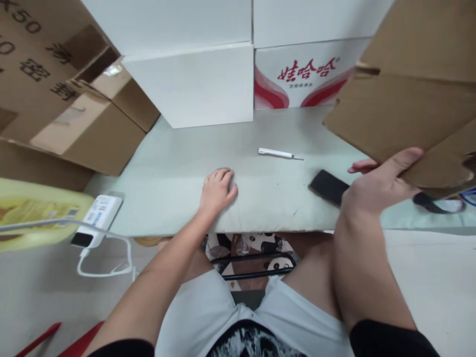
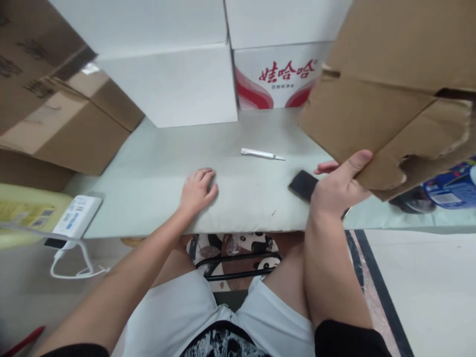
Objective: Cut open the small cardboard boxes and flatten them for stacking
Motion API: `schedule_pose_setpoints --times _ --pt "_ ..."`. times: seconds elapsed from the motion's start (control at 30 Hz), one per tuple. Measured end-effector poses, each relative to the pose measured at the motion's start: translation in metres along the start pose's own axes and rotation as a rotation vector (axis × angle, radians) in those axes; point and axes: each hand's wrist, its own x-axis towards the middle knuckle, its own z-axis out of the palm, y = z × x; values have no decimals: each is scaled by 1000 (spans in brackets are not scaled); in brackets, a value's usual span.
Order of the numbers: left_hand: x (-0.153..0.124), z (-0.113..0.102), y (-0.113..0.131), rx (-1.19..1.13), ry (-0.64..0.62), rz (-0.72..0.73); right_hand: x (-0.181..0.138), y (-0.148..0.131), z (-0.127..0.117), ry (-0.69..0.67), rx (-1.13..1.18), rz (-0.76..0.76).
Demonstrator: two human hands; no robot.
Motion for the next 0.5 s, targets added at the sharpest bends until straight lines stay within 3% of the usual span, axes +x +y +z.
schedule_pose_setpoints --times 0.13,0.23,0.37,0.5 --pt "-3 1 2 -20 15 1 25 13 -17 -206 -283 -5" --pt "-4 0 4 -31 23 11 45 16 -25 -286 -488 30" --pt "-5 -1 5 -38 27 12 74 9 -25 -309 -636 -52" --pt "-5 -2 5 -28 25 17 89 -10 -28 -229 -591 -102"
